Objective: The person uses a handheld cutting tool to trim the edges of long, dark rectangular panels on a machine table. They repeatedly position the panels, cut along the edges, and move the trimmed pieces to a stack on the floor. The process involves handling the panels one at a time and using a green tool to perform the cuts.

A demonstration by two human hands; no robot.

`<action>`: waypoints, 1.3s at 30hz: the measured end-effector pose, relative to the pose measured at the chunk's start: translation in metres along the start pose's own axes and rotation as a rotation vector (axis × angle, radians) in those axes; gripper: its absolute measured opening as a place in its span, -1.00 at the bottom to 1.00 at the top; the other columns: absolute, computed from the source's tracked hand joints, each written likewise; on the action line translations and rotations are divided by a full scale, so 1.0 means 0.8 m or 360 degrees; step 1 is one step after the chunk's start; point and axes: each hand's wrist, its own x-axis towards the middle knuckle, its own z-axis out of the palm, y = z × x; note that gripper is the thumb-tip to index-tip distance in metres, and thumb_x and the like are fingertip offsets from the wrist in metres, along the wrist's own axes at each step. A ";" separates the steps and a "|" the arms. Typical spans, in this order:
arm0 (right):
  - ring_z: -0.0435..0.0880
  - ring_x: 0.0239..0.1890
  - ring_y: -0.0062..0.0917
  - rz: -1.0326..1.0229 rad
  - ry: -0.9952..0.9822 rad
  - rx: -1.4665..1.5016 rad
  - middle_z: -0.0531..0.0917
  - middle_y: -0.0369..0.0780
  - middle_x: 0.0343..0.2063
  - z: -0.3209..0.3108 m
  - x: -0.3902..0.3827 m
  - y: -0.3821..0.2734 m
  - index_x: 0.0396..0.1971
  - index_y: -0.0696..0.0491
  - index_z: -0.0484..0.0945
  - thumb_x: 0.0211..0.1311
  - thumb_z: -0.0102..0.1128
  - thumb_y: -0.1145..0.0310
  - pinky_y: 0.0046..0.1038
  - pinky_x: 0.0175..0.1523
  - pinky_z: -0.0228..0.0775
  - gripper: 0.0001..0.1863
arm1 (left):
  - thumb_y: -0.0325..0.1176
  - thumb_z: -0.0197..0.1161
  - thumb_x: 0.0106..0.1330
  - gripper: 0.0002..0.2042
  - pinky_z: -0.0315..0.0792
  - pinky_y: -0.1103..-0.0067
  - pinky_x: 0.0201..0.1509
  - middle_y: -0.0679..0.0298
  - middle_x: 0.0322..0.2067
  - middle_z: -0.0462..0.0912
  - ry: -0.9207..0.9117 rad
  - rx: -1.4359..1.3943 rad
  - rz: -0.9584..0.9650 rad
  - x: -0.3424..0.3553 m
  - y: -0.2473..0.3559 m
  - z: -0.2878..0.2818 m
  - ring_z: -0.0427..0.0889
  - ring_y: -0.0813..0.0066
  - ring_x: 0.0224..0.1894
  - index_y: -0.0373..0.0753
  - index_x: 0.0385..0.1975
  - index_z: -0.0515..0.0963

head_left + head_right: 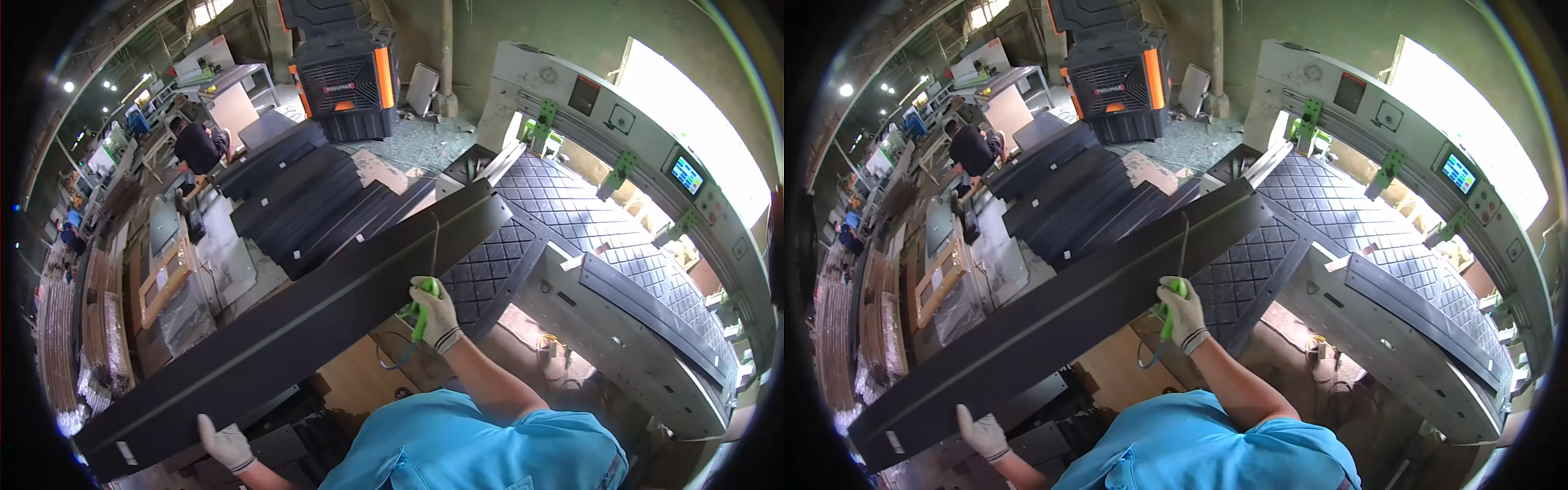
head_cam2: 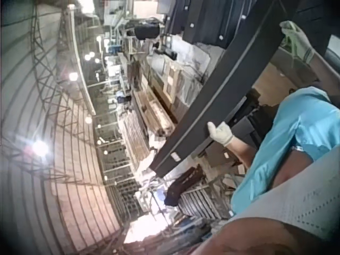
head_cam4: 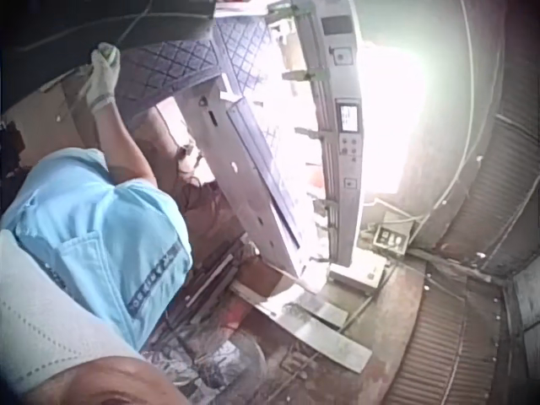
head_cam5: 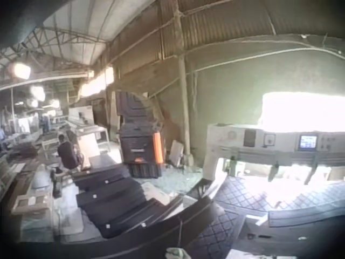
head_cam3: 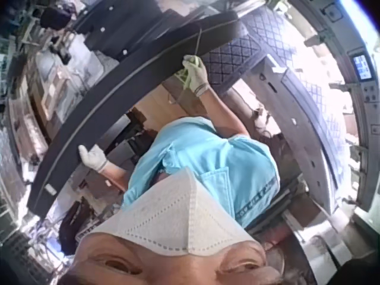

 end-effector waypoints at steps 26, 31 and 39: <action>0.72 -0.29 -0.29 0.0759 0.0083 -0.0141 0.69 -0.16 -0.23 -0.366 0.231 -0.170 -0.10 -0.07 0.54 0.38 0.45 0.21 -0.17 -0.18 0.68 -0.73 | -0.45 0.18 0.61 -0.68 0.70 0.29 0.25 0.14 0.21 0.70 0.0338 -0.0278 -0.0710 -0.304 -0.411 0.155 0.74 0.23 0.17 -0.33 0.29 0.52; 0.79 -0.12 -0.27 0.1090 -0.0789 0.0097 0.72 -0.12 -0.09 -0.375 0.099 -0.182 0.13 0.07 0.54 0.46 0.42 0.19 -0.12 0.09 0.75 -0.59 | -0.49 0.21 0.58 -0.66 0.68 0.27 0.32 0.12 0.26 0.66 0.0247 -0.0312 -0.0844 -0.290 -0.453 0.121 0.69 0.23 0.25 -0.30 0.30 0.52; 0.79 -0.15 -0.48 -0.0004 -0.0451 -0.2387 0.78 -0.09 -0.25 -0.456 0.147 -0.247 0.10 0.08 0.66 0.29 0.48 0.30 -0.40 0.01 0.61 -0.59 | -0.53 0.31 0.51 -0.63 0.66 0.27 0.31 0.15 0.22 0.67 0.0216 -0.0471 -0.0983 -0.243 -0.514 0.104 0.67 0.23 0.24 -0.26 0.28 0.55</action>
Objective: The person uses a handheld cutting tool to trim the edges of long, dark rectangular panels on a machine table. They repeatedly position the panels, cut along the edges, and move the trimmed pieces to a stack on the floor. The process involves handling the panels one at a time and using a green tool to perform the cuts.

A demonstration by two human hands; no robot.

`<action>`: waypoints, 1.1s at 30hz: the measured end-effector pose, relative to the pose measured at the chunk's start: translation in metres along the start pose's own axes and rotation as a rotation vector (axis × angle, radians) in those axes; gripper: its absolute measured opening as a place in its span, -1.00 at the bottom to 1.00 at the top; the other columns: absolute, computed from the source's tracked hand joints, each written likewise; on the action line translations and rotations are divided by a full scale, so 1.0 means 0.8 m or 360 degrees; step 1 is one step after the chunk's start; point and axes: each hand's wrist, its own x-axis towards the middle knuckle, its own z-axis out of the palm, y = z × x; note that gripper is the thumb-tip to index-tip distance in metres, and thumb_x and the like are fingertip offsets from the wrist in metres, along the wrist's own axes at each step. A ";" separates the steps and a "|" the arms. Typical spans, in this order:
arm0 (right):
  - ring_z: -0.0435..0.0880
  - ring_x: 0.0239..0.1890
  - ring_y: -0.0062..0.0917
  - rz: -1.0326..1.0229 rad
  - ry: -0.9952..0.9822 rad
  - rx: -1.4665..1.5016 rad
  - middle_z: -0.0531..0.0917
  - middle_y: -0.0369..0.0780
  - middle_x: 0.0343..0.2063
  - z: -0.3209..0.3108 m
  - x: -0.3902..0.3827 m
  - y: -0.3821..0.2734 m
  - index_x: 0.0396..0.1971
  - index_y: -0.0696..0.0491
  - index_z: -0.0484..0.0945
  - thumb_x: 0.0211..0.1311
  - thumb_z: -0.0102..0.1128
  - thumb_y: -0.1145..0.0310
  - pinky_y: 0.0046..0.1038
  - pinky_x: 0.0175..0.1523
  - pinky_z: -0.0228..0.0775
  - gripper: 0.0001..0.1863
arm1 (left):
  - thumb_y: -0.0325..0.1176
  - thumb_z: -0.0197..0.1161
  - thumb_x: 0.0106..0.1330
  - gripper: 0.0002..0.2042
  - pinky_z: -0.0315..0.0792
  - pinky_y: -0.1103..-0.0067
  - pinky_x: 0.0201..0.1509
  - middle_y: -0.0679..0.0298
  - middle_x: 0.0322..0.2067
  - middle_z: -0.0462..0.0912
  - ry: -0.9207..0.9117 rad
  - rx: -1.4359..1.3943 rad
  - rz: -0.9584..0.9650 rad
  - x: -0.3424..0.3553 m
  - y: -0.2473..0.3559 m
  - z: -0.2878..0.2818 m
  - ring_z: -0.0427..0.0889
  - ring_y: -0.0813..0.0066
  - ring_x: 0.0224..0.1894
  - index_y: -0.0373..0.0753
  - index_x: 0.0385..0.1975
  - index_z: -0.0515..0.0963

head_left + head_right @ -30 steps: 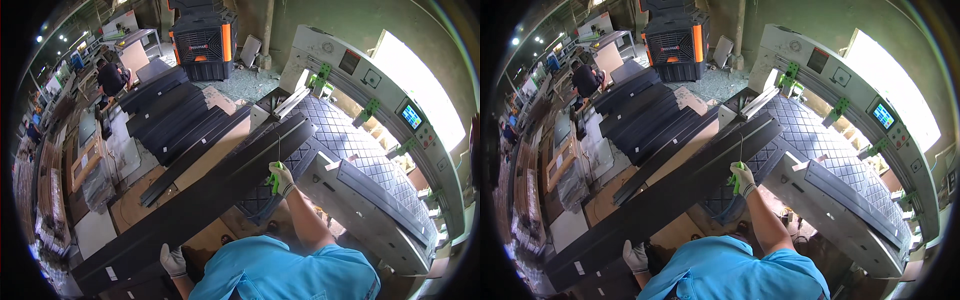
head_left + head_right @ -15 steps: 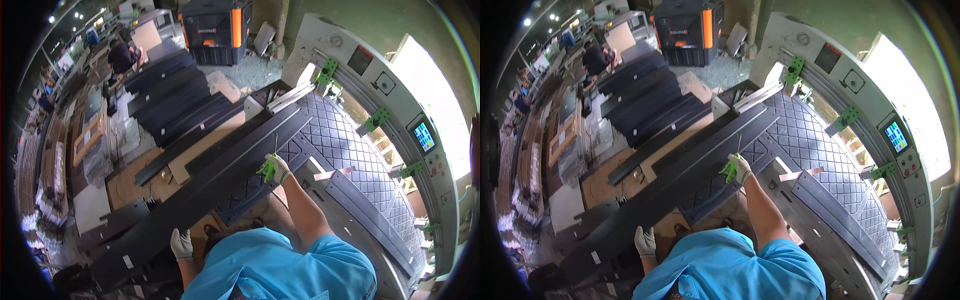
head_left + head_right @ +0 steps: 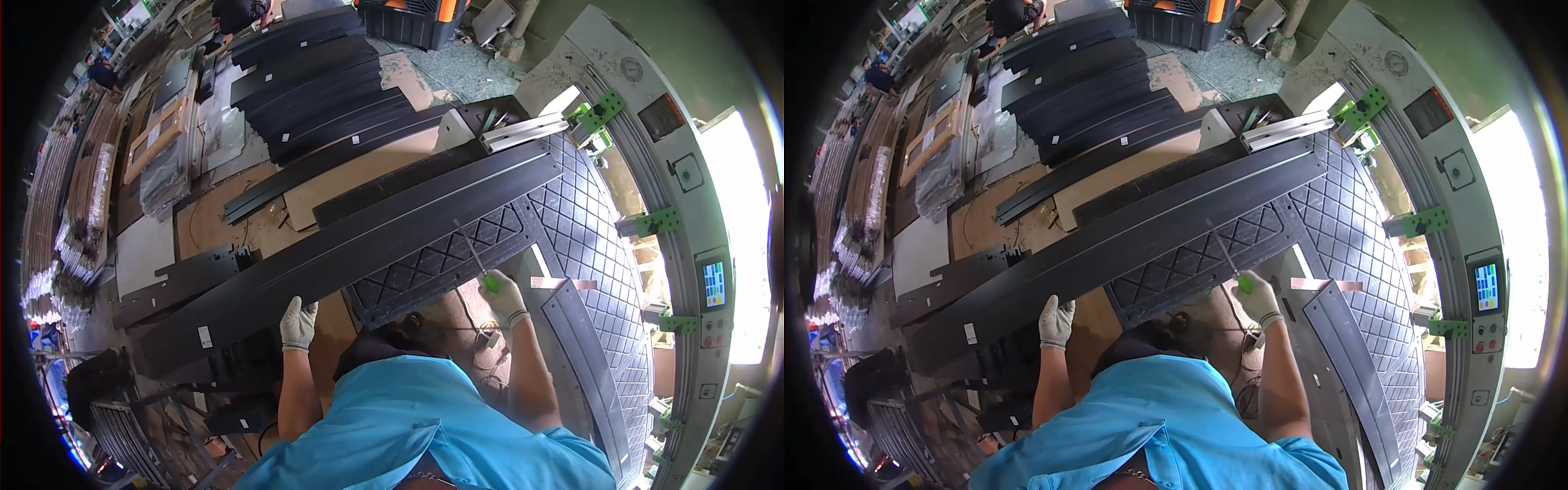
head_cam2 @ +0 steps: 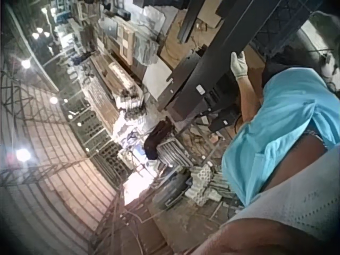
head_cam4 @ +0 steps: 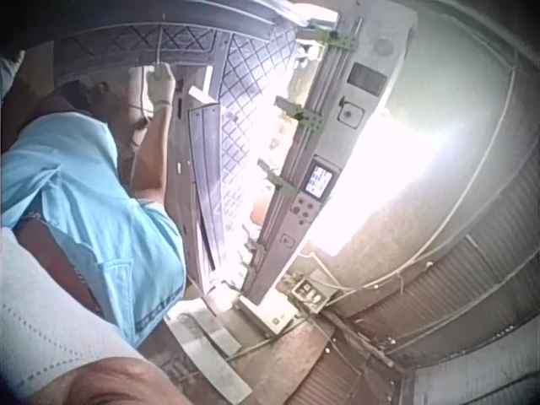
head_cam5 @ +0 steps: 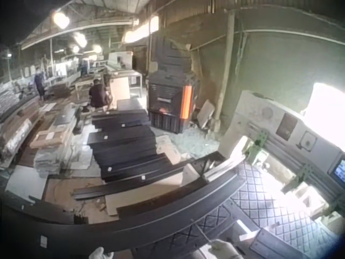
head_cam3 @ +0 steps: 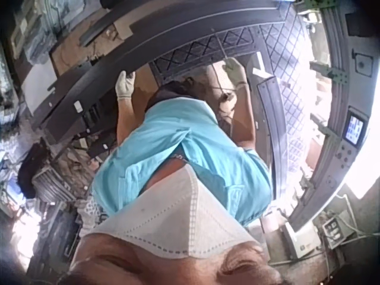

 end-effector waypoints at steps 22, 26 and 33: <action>0.68 -0.45 -0.54 0.0538 0.0371 0.0627 0.69 -0.30 -0.45 0.088 0.242 -0.019 -0.22 0.01 0.68 0.13 0.51 0.29 -0.37 -0.30 0.56 -0.74 | -0.07 0.51 0.39 -0.45 0.63 0.30 0.29 0.17 0.19 0.73 0.0276 -0.0478 -0.0122 0.050 -0.038 -0.043 0.68 0.22 0.21 -0.28 0.25 0.59; 0.74 -0.39 -0.48 0.0522 0.0484 0.0512 0.73 -0.23 -0.38 0.100 0.255 -0.010 -0.19 0.04 0.68 0.10 0.51 0.20 -0.38 -0.24 0.59 -0.66 | -0.14 0.42 0.47 -0.58 0.72 0.37 0.16 0.12 0.08 0.80 0.0733 -0.0354 -0.0010 0.034 0.061 -0.124 0.79 0.24 0.06 -0.34 0.12 0.64; 0.65 -0.45 -0.53 0.0580 0.0582 0.1244 0.61 -0.32 -0.42 0.085 0.245 -0.029 -0.16 0.03 0.63 0.15 0.52 0.38 -0.43 -0.35 0.54 -0.71 | 0.09 0.46 0.41 -0.58 0.73 0.41 -0.15 0.28 -0.23 0.84 0.1001 -0.0200 -0.0107 0.041 0.022 -0.072 0.80 0.37 -0.25 -0.20 -0.16 0.71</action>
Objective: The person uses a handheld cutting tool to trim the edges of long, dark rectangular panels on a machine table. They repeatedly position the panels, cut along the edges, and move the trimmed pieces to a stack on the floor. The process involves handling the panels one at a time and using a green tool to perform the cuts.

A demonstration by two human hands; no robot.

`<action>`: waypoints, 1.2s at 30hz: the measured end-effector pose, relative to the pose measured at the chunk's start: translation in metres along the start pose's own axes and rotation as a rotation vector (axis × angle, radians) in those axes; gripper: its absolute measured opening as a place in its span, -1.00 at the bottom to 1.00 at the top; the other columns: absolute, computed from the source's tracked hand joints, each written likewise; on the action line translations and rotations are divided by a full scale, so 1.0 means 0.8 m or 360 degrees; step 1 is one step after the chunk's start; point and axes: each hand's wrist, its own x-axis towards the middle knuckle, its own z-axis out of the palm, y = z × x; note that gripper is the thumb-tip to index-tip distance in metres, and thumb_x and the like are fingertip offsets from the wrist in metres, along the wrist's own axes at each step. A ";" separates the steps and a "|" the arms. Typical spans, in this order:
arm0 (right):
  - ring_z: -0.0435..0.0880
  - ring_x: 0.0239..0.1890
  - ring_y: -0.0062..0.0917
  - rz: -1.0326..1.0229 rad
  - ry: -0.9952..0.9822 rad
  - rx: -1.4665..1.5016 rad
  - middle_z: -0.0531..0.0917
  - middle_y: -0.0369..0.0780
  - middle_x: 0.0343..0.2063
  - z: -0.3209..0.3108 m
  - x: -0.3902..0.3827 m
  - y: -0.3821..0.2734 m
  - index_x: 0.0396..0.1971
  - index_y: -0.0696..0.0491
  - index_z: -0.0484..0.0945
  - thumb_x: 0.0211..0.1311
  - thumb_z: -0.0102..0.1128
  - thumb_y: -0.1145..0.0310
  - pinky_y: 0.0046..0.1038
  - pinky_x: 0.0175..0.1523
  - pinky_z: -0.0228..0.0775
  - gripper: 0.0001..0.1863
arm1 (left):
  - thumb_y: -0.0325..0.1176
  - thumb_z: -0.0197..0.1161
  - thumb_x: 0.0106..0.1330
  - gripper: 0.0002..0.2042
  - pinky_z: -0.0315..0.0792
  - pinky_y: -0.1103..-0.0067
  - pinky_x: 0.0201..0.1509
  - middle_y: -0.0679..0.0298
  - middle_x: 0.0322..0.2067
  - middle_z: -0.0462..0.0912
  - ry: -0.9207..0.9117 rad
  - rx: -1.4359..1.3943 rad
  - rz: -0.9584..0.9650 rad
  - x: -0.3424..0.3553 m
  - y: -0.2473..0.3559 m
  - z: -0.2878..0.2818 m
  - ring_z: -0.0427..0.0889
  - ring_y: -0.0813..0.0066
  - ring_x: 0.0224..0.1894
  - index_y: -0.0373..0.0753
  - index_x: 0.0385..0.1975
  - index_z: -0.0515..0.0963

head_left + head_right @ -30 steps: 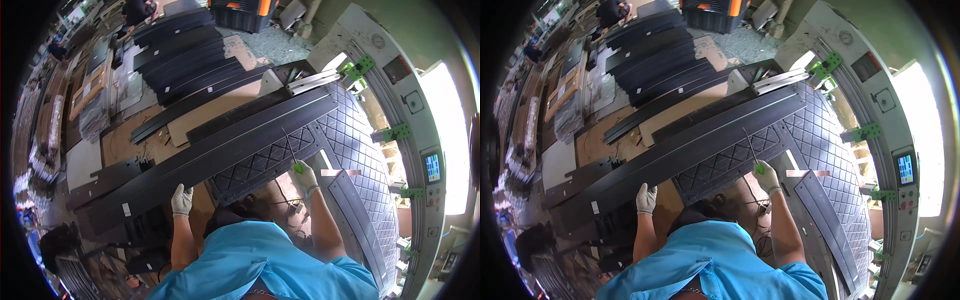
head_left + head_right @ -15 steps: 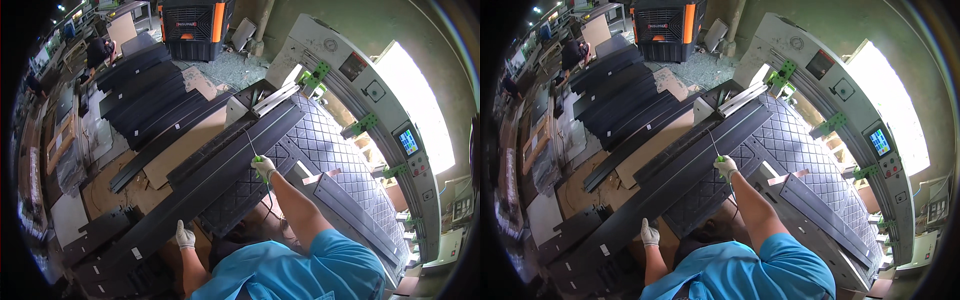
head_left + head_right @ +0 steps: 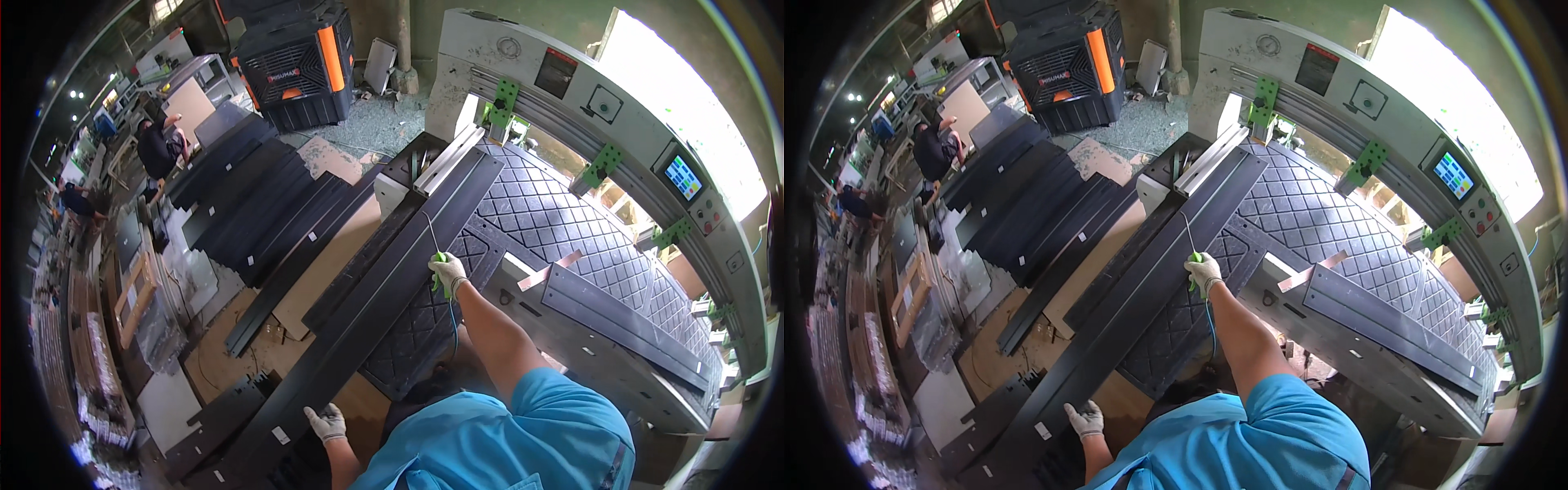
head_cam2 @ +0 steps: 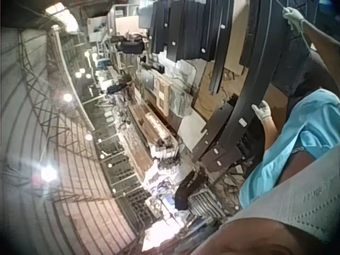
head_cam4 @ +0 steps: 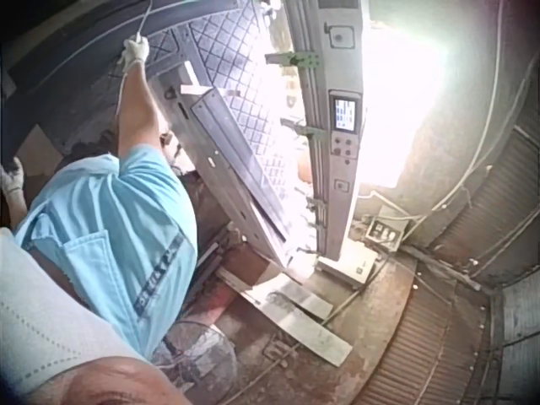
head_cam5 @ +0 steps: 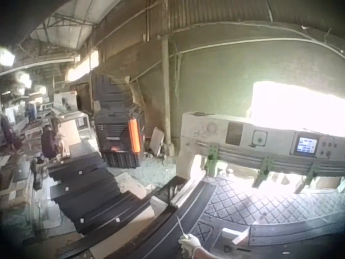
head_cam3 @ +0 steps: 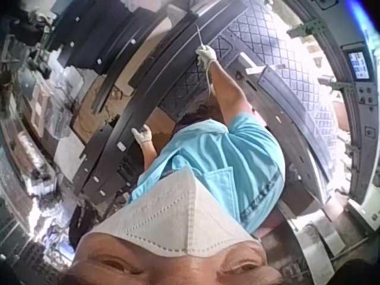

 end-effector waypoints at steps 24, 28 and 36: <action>0.73 -0.11 -0.43 -0.0152 0.0062 -0.0014 0.75 -0.13 -0.13 -0.074 0.118 -0.008 0.28 0.23 0.45 0.02 0.55 0.33 -0.41 0.00 0.57 -0.22 | 0.24 0.19 0.55 -0.25 0.43 0.18 0.48 0.27 0.52 0.40 -0.0151 0.1052 -0.0301 -0.015 -0.072 0.073 0.48 0.23 0.44 -0.20 0.50 0.29; 0.73 -0.13 -0.46 -0.0158 0.0099 -0.0189 0.76 -0.14 -0.13 -0.088 0.111 -0.033 0.33 0.20 0.42 0.03 0.54 0.29 -0.42 -0.02 0.58 -0.17 | 0.21 0.16 0.58 -0.34 0.52 0.18 0.37 0.24 0.46 0.47 -0.0153 0.1040 -0.0321 -0.011 -0.081 0.076 0.58 0.23 0.34 -0.19 0.43 0.36; 0.75 -0.13 -0.40 -0.0111 0.0043 -0.0208 0.77 -0.17 -0.17 -0.109 0.128 -0.038 0.38 0.13 0.37 0.02 0.54 0.21 -0.41 -0.01 0.58 -0.11 | 0.18 0.15 0.59 -0.37 0.46 0.20 0.43 0.27 0.37 0.55 -0.0144 0.1087 -0.0359 -0.006 -0.098 0.091 0.53 0.30 0.38 -0.18 0.42 0.39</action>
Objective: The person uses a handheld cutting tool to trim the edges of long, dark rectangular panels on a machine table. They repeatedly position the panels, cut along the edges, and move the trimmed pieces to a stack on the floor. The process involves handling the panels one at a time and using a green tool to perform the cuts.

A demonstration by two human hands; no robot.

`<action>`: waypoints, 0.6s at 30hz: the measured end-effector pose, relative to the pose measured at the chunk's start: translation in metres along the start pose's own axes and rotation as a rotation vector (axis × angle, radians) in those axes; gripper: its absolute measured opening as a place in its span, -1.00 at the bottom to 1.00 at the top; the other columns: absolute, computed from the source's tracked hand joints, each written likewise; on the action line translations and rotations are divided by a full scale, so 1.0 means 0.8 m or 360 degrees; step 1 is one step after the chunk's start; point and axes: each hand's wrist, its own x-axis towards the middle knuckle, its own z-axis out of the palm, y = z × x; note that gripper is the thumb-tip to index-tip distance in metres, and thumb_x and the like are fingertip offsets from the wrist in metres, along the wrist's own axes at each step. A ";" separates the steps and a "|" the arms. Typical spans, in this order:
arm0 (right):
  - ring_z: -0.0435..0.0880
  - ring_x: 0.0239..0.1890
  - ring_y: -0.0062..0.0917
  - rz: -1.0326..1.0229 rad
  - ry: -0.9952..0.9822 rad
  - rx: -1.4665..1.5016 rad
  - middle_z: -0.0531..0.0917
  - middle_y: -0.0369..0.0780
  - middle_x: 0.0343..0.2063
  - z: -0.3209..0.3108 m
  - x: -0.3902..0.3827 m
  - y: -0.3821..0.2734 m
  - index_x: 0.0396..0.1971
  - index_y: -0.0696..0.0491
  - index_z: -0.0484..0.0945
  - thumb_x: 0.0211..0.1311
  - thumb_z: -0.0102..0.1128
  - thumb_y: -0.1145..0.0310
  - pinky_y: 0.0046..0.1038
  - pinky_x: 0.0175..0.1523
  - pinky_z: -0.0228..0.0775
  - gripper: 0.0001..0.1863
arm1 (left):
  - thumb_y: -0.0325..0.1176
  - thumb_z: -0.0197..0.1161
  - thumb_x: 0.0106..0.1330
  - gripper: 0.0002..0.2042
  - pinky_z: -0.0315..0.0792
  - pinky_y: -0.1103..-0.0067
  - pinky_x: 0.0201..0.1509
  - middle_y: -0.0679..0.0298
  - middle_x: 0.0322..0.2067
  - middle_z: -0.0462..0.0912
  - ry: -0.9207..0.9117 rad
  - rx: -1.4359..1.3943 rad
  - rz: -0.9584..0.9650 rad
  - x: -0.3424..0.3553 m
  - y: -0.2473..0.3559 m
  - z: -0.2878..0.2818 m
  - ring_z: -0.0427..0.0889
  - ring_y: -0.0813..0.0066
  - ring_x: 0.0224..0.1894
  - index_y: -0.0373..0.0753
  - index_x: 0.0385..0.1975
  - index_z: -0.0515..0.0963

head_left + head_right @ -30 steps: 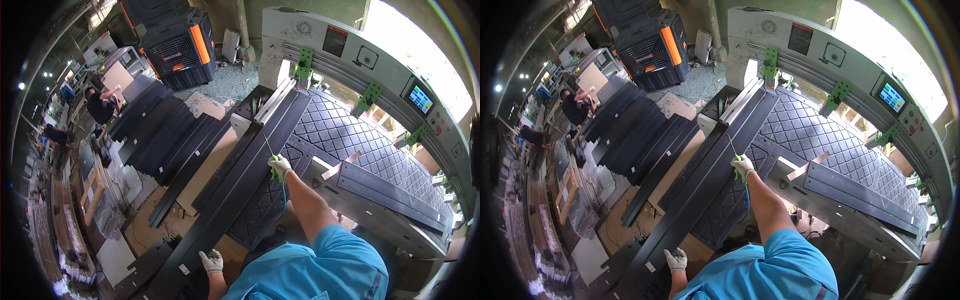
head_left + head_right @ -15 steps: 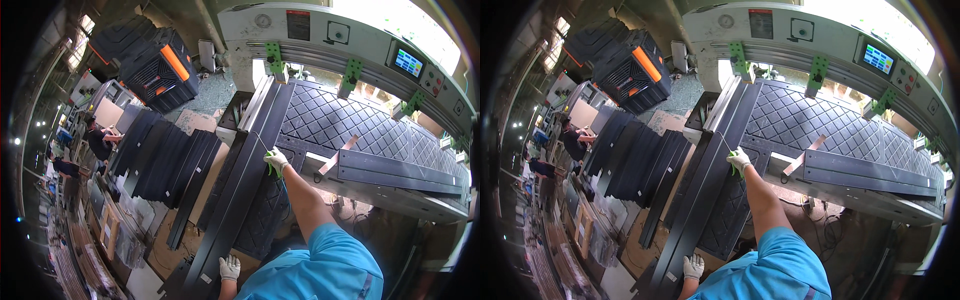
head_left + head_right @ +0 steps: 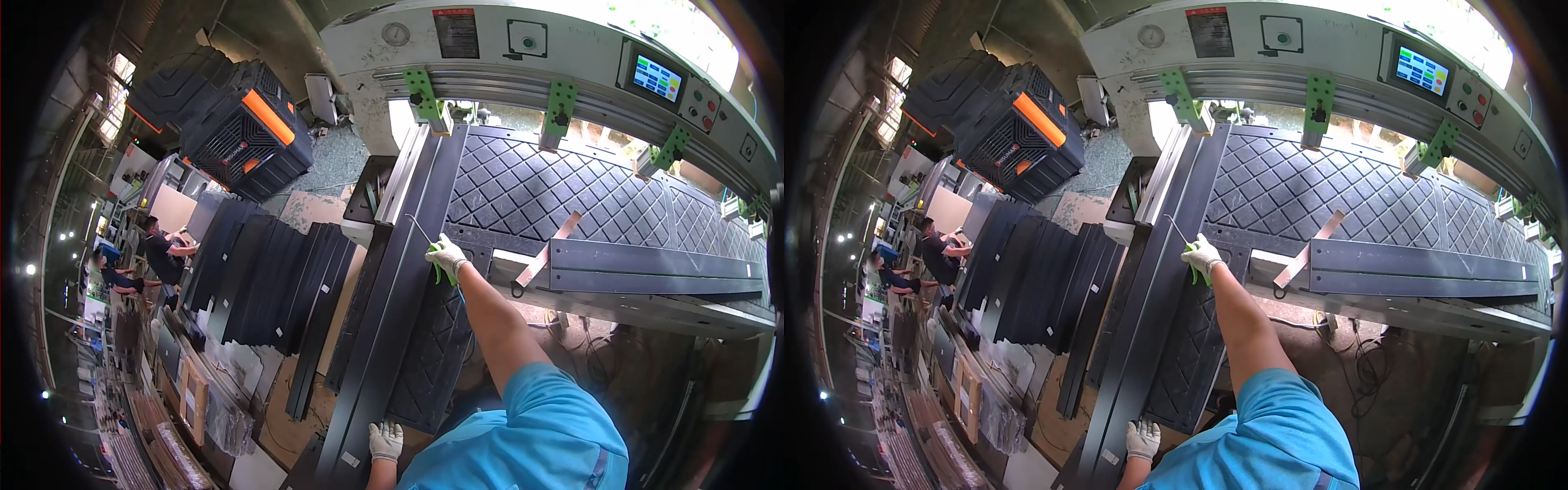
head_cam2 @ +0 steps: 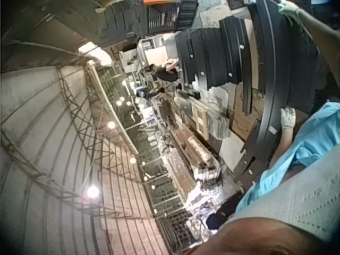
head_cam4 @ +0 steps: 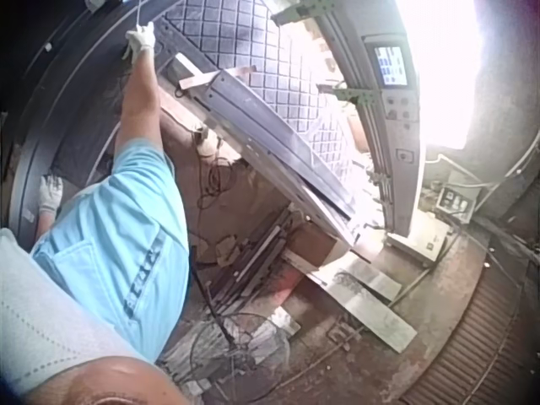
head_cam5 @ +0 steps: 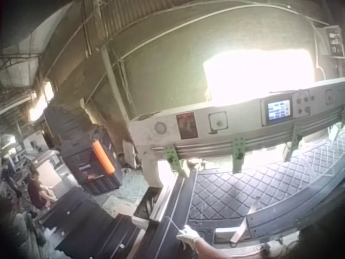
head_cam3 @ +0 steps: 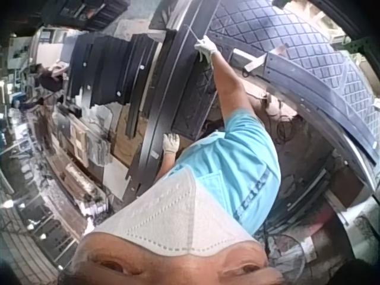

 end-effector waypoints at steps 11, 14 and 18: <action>0.73 -0.13 -0.37 -0.0068 -0.0017 0.0146 0.73 -0.18 -0.19 -0.002 0.024 0.023 0.14 0.09 0.43 0.09 0.52 0.18 -0.36 0.00 0.56 -0.34 | 0.21 0.23 0.54 -0.39 0.57 0.21 0.32 0.32 0.27 0.60 0.0162 0.0038 0.0046 0.007 0.000 0.012 0.64 0.32 0.21 -0.17 0.31 0.46; 0.72 -0.15 -0.37 -0.0101 -0.0067 0.0222 0.71 -0.17 -0.23 -0.005 0.023 0.023 0.00 0.08 0.43 0.14 0.51 0.19 -0.34 -0.01 0.55 -0.46 | 0.21 0.24 0.53 -0.43 0.57 0.23 0.29 0.35 0.21 0.63 0.0159 0.0050 0.0053 0.007 -0.001 0.012 0.65 0.34 0.15 -0.16 0.24 0.50; 0.71 -0.15 -0.39 -0.0084 -0.0123 0.0245 0.71 -0.20 -0.22 -0.009 0.016 0.014 0.00 0.08 0.44 0.15 0.51 0.20 -0.35 -0.02 0.55 -0.47 | 0.22 0.25 0.53 -0.46 0.59 0.26 0.22 0.36 0.15 0.65 0.0210 0.0068 0.0054 0.004 -0.003 0.013 0.65 0.37 0.06 -0.14 0.17 0.52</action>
